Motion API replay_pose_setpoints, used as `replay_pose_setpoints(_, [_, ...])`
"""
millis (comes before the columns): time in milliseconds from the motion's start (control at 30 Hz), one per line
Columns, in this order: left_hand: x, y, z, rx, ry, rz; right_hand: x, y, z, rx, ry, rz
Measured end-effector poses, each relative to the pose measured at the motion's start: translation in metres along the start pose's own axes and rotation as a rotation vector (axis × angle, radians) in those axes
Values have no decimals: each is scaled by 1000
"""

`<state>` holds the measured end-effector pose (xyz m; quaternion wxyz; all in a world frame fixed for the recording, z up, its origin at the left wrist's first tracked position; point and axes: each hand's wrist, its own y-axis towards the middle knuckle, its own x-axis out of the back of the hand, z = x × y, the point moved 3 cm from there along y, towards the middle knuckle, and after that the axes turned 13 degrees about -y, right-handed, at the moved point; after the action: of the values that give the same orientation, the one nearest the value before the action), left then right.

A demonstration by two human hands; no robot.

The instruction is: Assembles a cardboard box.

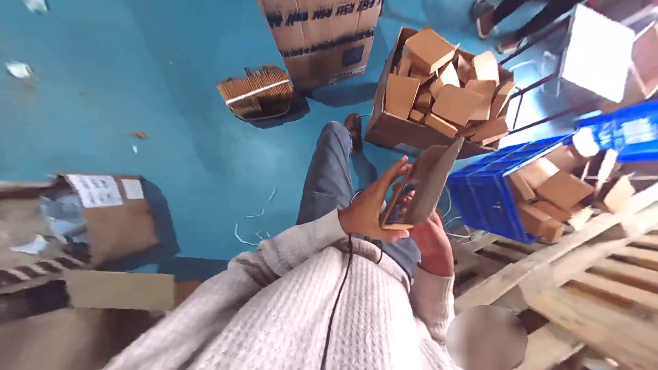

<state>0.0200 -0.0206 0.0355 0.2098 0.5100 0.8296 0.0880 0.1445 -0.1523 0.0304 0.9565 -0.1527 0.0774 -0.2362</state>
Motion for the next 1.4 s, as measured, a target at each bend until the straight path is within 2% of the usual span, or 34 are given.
replay_pose_setpoints(67, [7, -2, 0, 92, -218, 3, 11, 1, 8, 144, -353, -240])
replay_pose_setpoints(133, [16, -7, -8, 191, -330, 15, 15, 7, 22, 314, -448, -321])
replay_pose_setpoints(233, [16, -17, -20, 369, -512, -34, 6, 21, 33, 370, -405, -161])
replay_pose_setpoints(300, [13, -14, -12, 376, -545, -22, -8, 33, 31, 337, -388, -31])
replay_pose_setpoints(433, [16, -10, -5, 337, -416, -44, -37, 34, 24, 317, -409, 14])
replay_pose_setpoints(600, [15, -9, -9, 408, -261, -117, -35, 22, 13, 335, -394, 101])
replay_pose_setpoints(667, [9, -6, -9, 451, -195, -145, -30, 12, 12, 323, -330, 181])
replay_pose_setpoints(733, [5, -3, -11, 453, -102, -146, -28, 7, 13, 333, -243, 181])
replay_pose_setpoints(833, [6, -6, -14, 365, -45, -124, -20, -1, 13, 376, -46, 165])
replay_pose_setpoints(900, [12, -8, -10, 303, -19, -180, -12, -10, 19, 353, 127, 171])
replay_pose_setpoints(967, [20, -9, -11, 361, 7, -320, -8, -8, 24, 194, 148, -55])
replay_pose_setpoints(1033, [22, -9, -15, 398, 31, -408, -2, -2, 22, 132, -10, -279])
replay_pose_setpoints(1100, [19, -9, -16, 365, 59, -378, -1, -1, 18, 267, -181, -387])
replay_pose_setpoints(1200, [8, -9, -22, 306, 42, -191, -17, -11, 19, 503, -389, -582])
replay_pose_setpoints(1267, [4, -8, -28, 279, 45, -110, -23, -16, 20, 622, -475, -573])
replay_pose_setpoints(1400, [2, -13, -38, 289, 35, -26, -19, -22, 26, 633, -484, -437])
